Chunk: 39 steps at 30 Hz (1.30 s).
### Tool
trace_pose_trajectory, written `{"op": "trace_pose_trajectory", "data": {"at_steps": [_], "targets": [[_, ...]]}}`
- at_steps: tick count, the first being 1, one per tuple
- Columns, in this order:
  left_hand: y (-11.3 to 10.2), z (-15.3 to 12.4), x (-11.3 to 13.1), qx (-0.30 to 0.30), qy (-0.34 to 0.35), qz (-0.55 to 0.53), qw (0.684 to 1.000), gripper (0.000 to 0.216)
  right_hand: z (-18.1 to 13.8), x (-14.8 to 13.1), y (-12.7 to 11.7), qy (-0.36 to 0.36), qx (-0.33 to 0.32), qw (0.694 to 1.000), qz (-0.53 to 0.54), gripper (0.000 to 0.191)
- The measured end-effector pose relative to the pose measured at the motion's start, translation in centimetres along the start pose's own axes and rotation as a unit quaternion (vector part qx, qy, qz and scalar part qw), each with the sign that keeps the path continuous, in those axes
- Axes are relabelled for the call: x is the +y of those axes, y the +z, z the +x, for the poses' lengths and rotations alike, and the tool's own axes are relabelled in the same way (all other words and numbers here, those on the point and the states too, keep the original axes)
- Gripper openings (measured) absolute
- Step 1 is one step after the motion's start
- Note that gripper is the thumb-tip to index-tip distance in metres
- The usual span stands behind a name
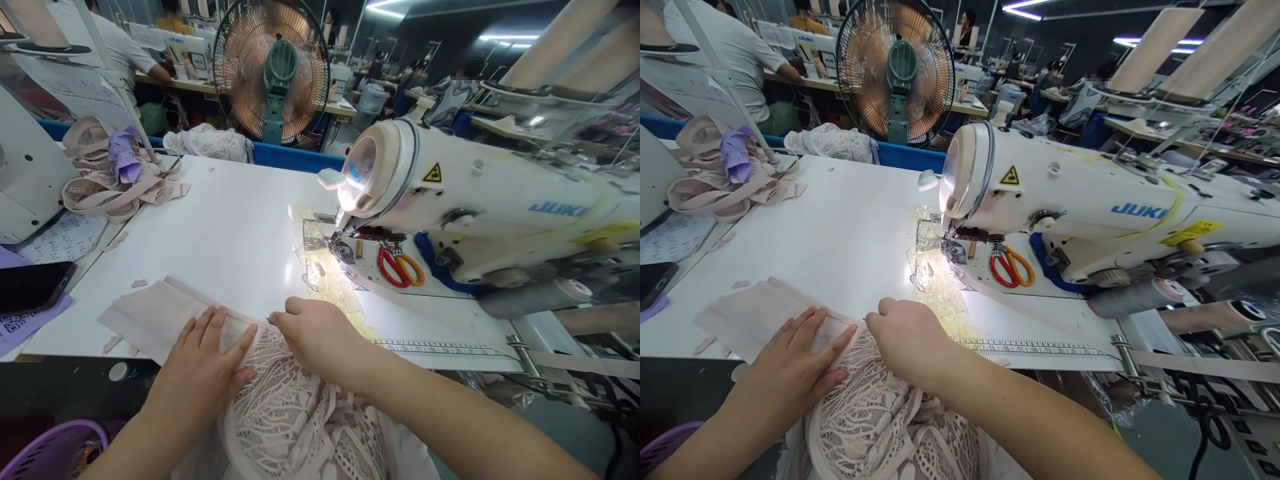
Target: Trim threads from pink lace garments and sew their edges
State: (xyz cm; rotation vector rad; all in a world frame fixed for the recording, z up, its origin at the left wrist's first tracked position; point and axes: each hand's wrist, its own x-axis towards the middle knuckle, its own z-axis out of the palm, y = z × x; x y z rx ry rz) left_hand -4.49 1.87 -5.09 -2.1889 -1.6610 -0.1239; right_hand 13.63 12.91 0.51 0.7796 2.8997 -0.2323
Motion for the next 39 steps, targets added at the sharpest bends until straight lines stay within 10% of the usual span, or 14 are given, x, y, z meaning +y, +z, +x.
{"op": "trace_pose_trajectory", "data": {"at_steps": [11,20,30,39], "targets": [[-0.1,0.0,-0.1,0.011,0.018,0.005,1.000,0.055,2.9,-1.1,2.0,-0.027,0.055,0.998,0.021,0.020],[0.1,-0.1,0.1,-0.008,-0.001,-0.013,1.000,0.049,0.6,-0.8,-0.8,0.014,-0.054,0.998,-0.012,0.014],[0.7,-0.4,-1.5,0.023,-0.046,-0.048,0.998,0.033,-0.3,-1.5,2.0,0.045,0.073,0.953,0.292,0.019],[1.3,-0.6,-0.4,0.056,-0.010,-0.068,0.996,0.039,2.2,-0.9,1.2,0.030,0.061,0.994,0.084,0.018]]}}
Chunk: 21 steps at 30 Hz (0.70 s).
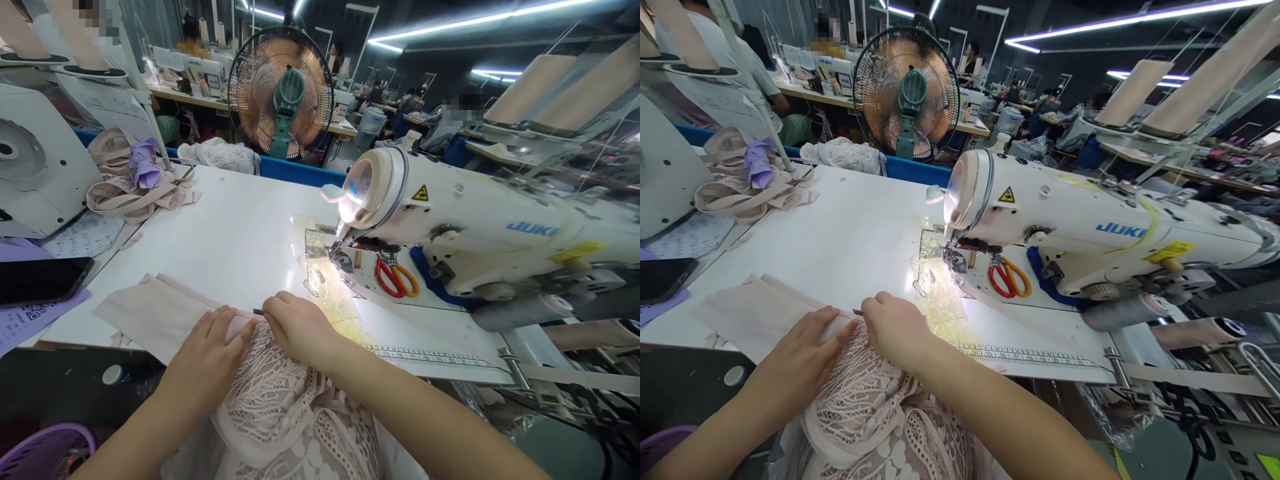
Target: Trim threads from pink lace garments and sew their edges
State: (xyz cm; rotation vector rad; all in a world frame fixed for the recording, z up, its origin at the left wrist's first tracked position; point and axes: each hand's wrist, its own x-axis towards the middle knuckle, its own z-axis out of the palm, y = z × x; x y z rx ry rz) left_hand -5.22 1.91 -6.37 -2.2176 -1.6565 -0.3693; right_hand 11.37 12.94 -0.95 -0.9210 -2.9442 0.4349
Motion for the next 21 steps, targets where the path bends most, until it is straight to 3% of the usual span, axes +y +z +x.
{"op": "trace_pose_trajectory", "data": {"at_steps": [5,10,21], "targets": [[-0.1,0.0,-0.1,-0.033,-0.006,-0.012,0.999,0.043,1.4,-0.1,0.4,-0.032,0.003,0.999,-0.044,0.022],[-0.3,0.4,0.1,-0.018,0.008,0.003,1.000,0.045,1.6,-0.4,0.8,-0.052,0.000,0.996,-0.069,0.023],[-0.8,0.7,0.0,-0.022,0.017,-0.001,1.000,0.041,0.3,0.8,-0.1,-0.084,-0.039,0.990,-0.103,0.017]]}}
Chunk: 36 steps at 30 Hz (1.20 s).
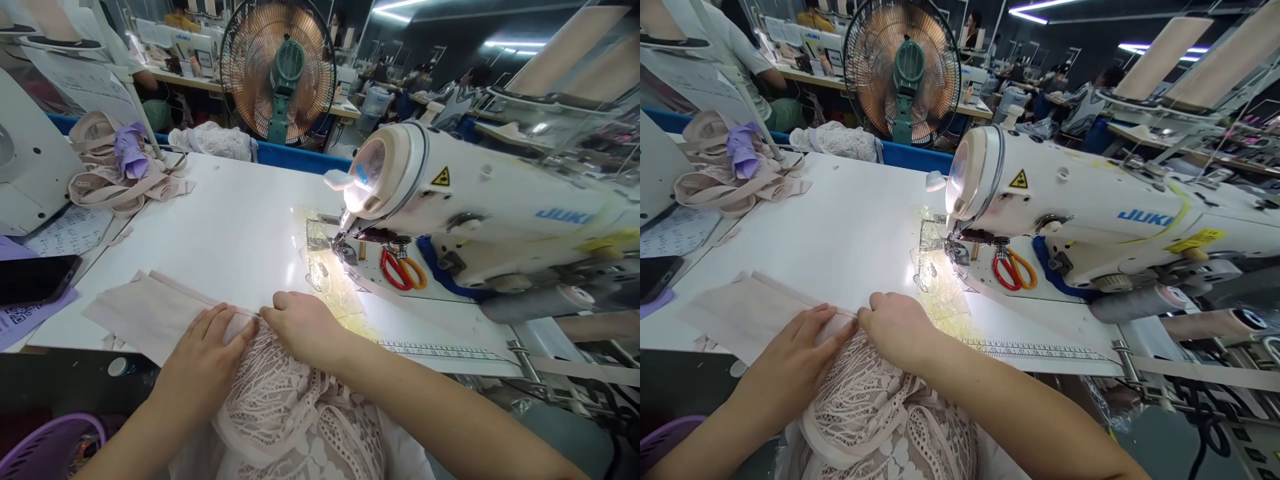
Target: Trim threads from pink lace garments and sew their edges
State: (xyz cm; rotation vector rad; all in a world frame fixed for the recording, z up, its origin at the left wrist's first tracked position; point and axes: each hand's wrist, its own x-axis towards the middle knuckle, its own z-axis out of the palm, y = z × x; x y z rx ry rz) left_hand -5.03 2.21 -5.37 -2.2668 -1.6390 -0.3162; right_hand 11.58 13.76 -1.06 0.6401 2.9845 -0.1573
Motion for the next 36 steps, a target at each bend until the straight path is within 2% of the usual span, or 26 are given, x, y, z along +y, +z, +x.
{"op": "trace_pose_trajectory", "data": {"at_steps": [4,9,14,24,31,36], "targets": [[0.3,-0.1,-0.1,0.004,-0.001,-0.007,1.000,0.040,-0.4,0.3,0.6,0.017,0.026,0.999,0.010,0.023],[0.4,-0.1,-0.2,0.019,0.019,-0.010,1.000,0.044,0.9,0.0,1.5,-0.004,0.065,0.997,0.035,0.026],[0.4,0.0,-0.2,0.011,0.028,-0.010,1.000,0.050,1.5,-0.1,1.6,-0.009,0.054,0.998,0.037,0.022],[0.2,0.1,-0.3,0.017,0.027,-0.005,0.999,0.044,-0.5,0.6,1.1,-0.005,0.010,1.000,0.003,0.023],[0.1,0.2,-0.3,0.023,0.033,0.001,0.999,0.043,-0.5,1.0,1.4,-0.003,0.065,0.998,0.017,0.026],[-0.1,0.3,-0.3,0.020,0.032,0.003,0.999,0.043,0.0,1.0,1.3,-0.022,0.045,0.999,0.003,0.020]]}}
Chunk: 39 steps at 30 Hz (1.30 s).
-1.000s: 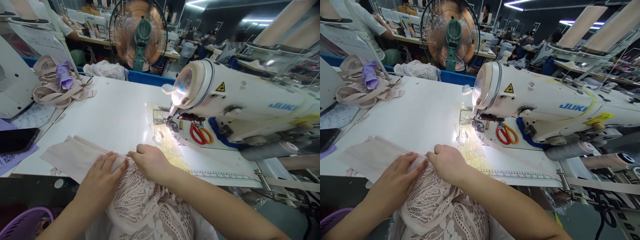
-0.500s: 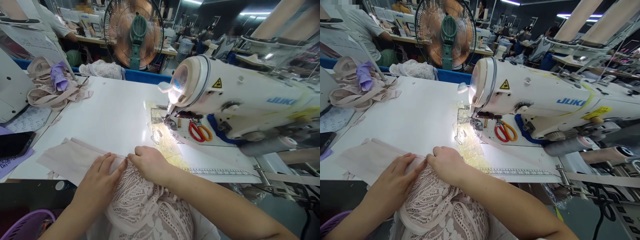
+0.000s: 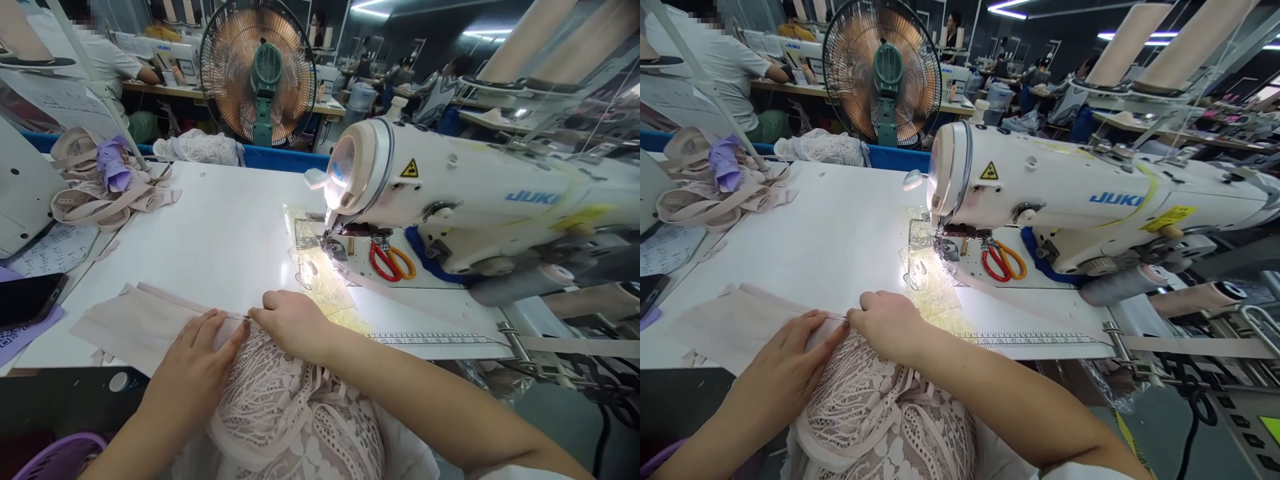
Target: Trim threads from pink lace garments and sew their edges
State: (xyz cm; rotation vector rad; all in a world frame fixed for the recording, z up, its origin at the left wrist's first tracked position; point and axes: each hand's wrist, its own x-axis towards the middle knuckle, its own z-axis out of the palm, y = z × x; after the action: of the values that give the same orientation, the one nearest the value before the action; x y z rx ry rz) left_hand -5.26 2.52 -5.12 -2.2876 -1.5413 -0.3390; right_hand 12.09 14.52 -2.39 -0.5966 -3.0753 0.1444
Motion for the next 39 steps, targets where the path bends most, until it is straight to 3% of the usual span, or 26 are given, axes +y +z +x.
{"op": "trace_pose_trajectory", "data": {"at_steps": [7,12,17,20,24,26,31,35,39], "targets": [[-0.2,0.0,-0.3,-0.007,0.015,0.015,1.000,0.043,0.0,0.5,-1.3,-0.023,-0.050,0.998,0.002,0.021],[-0.2,0.0,-0.3,-0.002,0.016,0.018,1.000,0.041,-1.2,1.5,-1.4,0.021,-0.052,0.997,0.056,0.022],[0.4,-0.5,-0.7,-0.010,0.019,0.022,1.000,0.039,-2.5,1.4,-1.0,0.096,-0.001,0.989,0.109,0.013],[0.9,-0.4,-2.5,-0.044,0.026,0.014,0.999,0.041,-3.4,0.6,-0.7,0.138,0.046,0.977,0.154,0.018],[0.5,0.8,-5.6,-0.117,0.025,0.003,0.993,0.044,-4.4,-1.0,0.5,0.105,0.068,0.971,0.204,0.013],[-0.3,1.7,-5.9,-0.141,0.017,0.004,0.990,0.047,-4.6,-1.7,1.5,0.061,0.095,0.966,0.233,0.014],[-0.9,2.7,-1.7,-0.119,-0.037,-0.018,0.992,0.039,-4.7,-2.4,2.8,0.013,0.171,0.947,0.270,0.019],[0.7,2.3,1.1,-0.071,-0.050,-0.015,0.996,0.040,-4.7,-1.7,1.5,0.064,0.108,0.971,0.202,0.018],[1.4,2.1,1.2,-0.037,-0.021,0.001,0.999,0.040,-3.5,-0.7,0.2,0.130,0.086,0.978,0.142,0.015]]}}
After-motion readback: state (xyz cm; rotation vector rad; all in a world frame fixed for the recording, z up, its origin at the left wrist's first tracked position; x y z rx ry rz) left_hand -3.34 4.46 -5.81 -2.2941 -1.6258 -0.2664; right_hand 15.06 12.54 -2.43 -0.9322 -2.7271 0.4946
